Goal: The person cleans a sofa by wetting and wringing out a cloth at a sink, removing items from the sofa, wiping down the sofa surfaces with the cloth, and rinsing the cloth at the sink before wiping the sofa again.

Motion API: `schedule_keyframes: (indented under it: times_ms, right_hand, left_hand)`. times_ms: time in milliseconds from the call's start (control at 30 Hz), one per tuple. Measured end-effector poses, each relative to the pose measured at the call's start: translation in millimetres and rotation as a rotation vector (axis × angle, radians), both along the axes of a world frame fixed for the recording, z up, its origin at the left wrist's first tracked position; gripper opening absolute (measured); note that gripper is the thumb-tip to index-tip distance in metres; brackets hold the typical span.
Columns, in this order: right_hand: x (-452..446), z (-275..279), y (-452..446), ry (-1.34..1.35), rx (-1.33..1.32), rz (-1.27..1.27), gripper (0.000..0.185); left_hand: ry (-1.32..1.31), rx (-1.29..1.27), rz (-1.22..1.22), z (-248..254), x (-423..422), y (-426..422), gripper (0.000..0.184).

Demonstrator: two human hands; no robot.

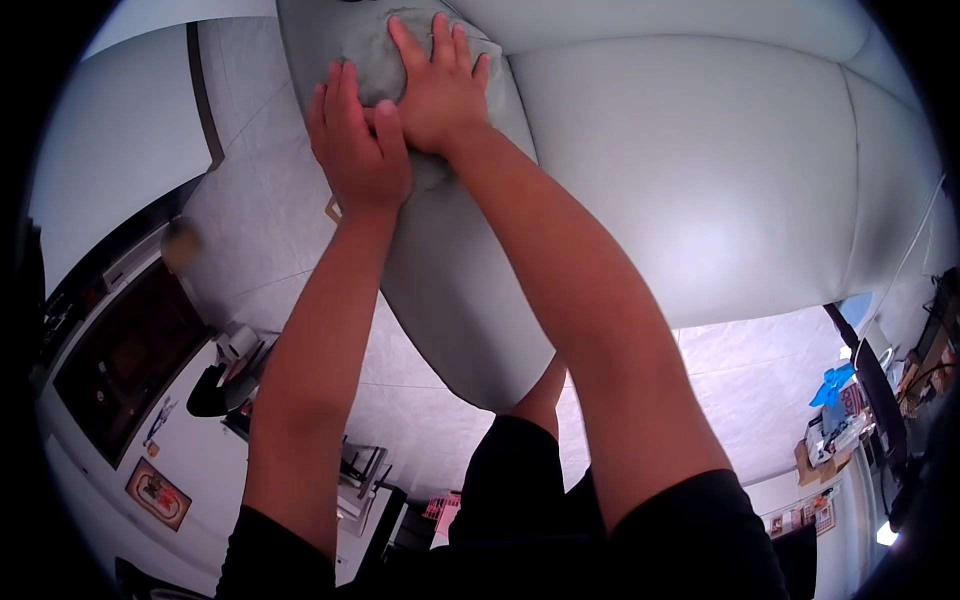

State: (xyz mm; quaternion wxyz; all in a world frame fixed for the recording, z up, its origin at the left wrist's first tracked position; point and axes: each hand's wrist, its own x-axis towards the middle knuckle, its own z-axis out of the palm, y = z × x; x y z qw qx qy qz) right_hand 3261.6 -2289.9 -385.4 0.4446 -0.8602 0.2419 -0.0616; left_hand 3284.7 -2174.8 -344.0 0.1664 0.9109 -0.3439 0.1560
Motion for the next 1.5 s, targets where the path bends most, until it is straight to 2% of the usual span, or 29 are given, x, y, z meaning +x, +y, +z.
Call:
schedule_keyframes:
  times_ms: [67,133,200,233,300,333,400,467,533,567,633,700,800,900,1033,1100,1133,1200,1267,1333,1400,1433,1500]
  right_hand:
    - [-2.9,-4.9,-7.5,-0.085,0.018,0.023,0.116]
    - [-1.9,-8.5,-8.8,-0.083,0.053,0.029,0.118]
    - [-6.8,-7.7,-11.3,-0.076,0.085,0.027,0.121]
    - [-9.0,-10.4,-11.8,-0.076,0.081,0.023,0.121]
    - [-12.0,-14.0,-15.4,-0.08,0.075,0.002,0.121]
    - [-15.9,-14.4,-17.4,-0.021,0.094,0.003,0.12]
    - [-26.1,-24.5,-22.2,0.038,0.117,0.005,0.12]
    - [-50.5,-57.9,-31.0,0.167,0.517,-0.117,0.117]
    - [-108.5,-85.8,-22.9,0.102,0.658,-0.096,0.113]
    - [-144.5,-91.9,-10.0,0.09,0.615,-0.066,0.112]
    - [-233.1,-85.5,23.3,0.101,0.551,-0.016,0.116]
    - [-327.4,-74.8,62.2,0.228,0.597,-0.022,0.122]
    - [-409.3,-49.7,104.3,0.281,0.593,-0.09,0.126]
    - [-397.2,-44.2,100.2,0.325,0.546,-0.057,0.128]
    - [-299.3,-51.4,57.1,0.391,0.601,-0.068,0.124]
    - [-251.1,-48.6,45.0,0.489,0.657,-0.219,0.113]
    - [-231.5,-57.5,35.8,0.481,0.649,-0.213,0.113]
    - [-199.3,-66.8,22.4,0.27,0.609,-0.133,0.102]
    - [-147.2,-44.7,-4.3,0.273,0.552,-0.127,0.103]
    - [-96.8,-56.0,-19.1,0.103,0.466,-0.093,0.103]
    - [-33.4,-51.5,-32.4,0.107,0.296,-0.076,0.098]
    - [-6.0,-46.6,-31.7,0.1,0.298,-0.077,0.098]
    - [30.5,-32.9,-23.0,0.295,0.175,-0.202,0.095]
  left_hand:
    - [-0.005,-0.084,-0.014,-12.8,-0.7,1.3,0.067]
    - [-0.011,-0.168,-0.029,-21.6,-1.1,5.4,0.074]
    - [0.132,-0.331,-0.049,-23.4,-2.6,9.4,0.084]
    - [0.129,-0.327,-0.05,-26.5,-3.5,13.1,0.084]
    - [0.349,-0.573,-0.124,-31.0,-2.3,20.3,0.082]
    - [0.354,-0.573,-0.131,-25.4,-0.9,22.6,0.082]
    - [0.435,-0.349,-0.125,-9.4,2.8,28.4,0.08]
    - [0.505,-0.383,-0.096,-4.3,4.1,24.7,0.077]
    - [0.357,-0.294,-0.101,-10.9,4.2,20.7,0.067]
    - [0.232,-0.193,-0.076,-16.8,-1.1,17.4,0.057]
    - [0.196,-0.16,-0.067,-18.6,-3.8,17.1,0.055]
    - [0.162,-0.14,-0.071,-20.4,-4.4,14.0,0.054]
    - [0.148,-0.113,-0.066,-21.2,-5.3,13.8,0.056]
    - [0.107,-0.106,-0.084,-21.7,-0.9,12.9,0.057]
    - [0.073,-0.071,-0.073,-25.8,-4.0,15.7,0.058]
    - [0.06,-0.087,-0.072,-27.5,-3.2,14.0,0.058]
    - [0.055,-0.082,-0.067,-30.9,-3.1,13.8,0.058]
    - [0.053,-0.07,-0.053,-29.8,-6.5,14.6,0.058]
    - [0.06,-0.047,-0.027,-30.7,-7.5,12.3,0.057]
    - [0.049,-0.045,-0.024,-30.7,-7.3,11.3,0.057]
    - [0.035,-0.04,-0.029,-30.2,-5.6,11.9,0.057]
    - [0.041,-0.046,-0.027,-30.7,-5.8,12.0,0.057]
    - [0.054,-0.048,-0.021,-28.4,-7.0,15.1,0.058]
